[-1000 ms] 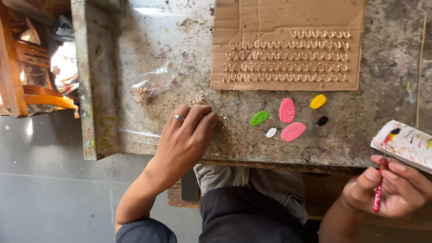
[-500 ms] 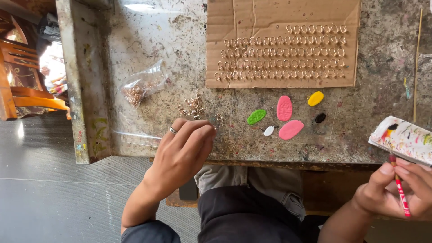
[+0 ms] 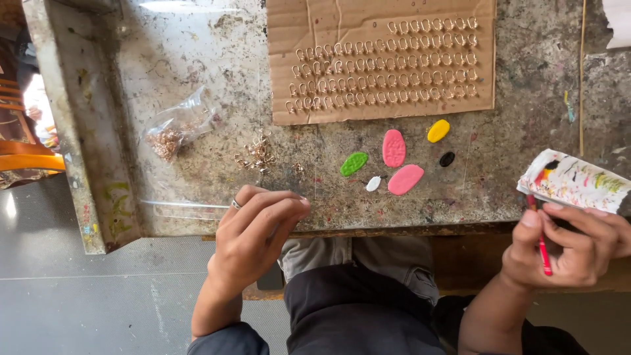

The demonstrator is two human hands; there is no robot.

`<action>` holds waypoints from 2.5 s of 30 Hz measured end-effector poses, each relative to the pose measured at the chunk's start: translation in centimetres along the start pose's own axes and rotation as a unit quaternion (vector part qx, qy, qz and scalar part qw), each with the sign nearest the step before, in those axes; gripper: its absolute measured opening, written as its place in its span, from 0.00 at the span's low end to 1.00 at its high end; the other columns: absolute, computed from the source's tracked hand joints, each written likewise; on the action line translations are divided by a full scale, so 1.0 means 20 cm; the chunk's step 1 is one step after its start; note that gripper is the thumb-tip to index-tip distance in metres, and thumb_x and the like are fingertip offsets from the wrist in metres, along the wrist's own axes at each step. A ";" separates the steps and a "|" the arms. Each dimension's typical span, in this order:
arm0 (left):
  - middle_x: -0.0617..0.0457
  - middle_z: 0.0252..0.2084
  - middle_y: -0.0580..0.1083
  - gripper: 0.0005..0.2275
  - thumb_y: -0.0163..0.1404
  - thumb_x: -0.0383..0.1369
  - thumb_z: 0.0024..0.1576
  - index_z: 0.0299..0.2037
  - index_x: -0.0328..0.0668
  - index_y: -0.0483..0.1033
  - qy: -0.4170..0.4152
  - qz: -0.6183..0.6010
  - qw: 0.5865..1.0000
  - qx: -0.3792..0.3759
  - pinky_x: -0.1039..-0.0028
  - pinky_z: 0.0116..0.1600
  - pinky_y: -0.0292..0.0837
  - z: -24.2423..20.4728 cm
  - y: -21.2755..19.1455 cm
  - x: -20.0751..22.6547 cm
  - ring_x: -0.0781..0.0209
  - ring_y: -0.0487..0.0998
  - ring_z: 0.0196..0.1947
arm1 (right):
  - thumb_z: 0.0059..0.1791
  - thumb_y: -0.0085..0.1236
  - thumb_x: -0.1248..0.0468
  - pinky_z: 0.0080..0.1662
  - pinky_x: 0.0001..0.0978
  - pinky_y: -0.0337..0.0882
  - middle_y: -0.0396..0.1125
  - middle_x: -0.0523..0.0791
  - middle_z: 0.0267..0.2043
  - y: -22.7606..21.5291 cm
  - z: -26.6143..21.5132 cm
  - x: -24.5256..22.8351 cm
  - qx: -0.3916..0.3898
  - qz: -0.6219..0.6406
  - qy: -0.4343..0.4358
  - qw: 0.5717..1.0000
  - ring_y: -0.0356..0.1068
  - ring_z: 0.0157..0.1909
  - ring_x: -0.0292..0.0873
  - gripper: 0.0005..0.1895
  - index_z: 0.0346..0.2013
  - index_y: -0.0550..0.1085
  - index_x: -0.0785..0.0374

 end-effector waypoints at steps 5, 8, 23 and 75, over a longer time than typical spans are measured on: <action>0.52 0.41 0.79 0.03 0.51 0.27 0.64 0.41 0.38 0.78 -0.030 -0.030 0.999 0.007 0.78 0.38 0.70 -0.04 0.03 0.00 0.58 0.74 0.34 | 0.62 0.59 0.68 0.53 0.59 0.67 0.69 0.61 0.38 -0.04 -0.06 0.04 -0.005 -0.002 0.007 1.000 0.64 0.47 0.67 0.21 0.28 0.67 0.76; 0.50 0.44 0.80 0.02 0.51 0.27 0.64 0.42 0.38 0.76 -0.039 -0.060 0.996 0.044 0.76 0.43 0.71 -0.04 0.02 -0.01 0.58 0.78 0.37 | 0.60 0.58 0.71 0.61 0.58 0.68 0.70 0.61 0.37 -0.02 -0.17 0.13 0.031 0.024 0.020 0.999 0.66 0.48 0.66 0.14 0.34 0.67 0.76; 0.48 0.38 0.80 0.01 0.53 0.25 0.63 0.41 0.36 0.74 -0.071 -0.243 0.961 0.108 0.71 0.50 0.76 -0.03 0.05 0.01 0.57 0.84 0.39 | 0.55 0.63 0.72 0.47 0.48 0.81 0.57 0.60 0.46 0.19 0.07 -0.21 0.054 0.289 0.131 0.947 0.69 0.38 0.59 0.12 0.36 0.68 0.76; 0.42 0.30 0.77 0.04 0.56 0.16 0.57 0.37 0.29 0.73 -0.179 -0.319 0.917 0.157 0.80 0.38 0.84 -0.25 0.33 0.00 0.56 0.86 0.31 | 0.57 0.69 0.73 0.55 0.39 0.62 0.78 0.54 0.47 0.42 0.40 -0.46 -0.195 0.148 0.089 0.965 0.72 0.47 0.50 0.06 0.42 0.77 0.69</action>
Point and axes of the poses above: each hand's wrist, its own z-axis towards the middle knuckle, its own y-axis out of the palm, x = y × z, the point moved 5 cm from there along z, towards the middle knuckle
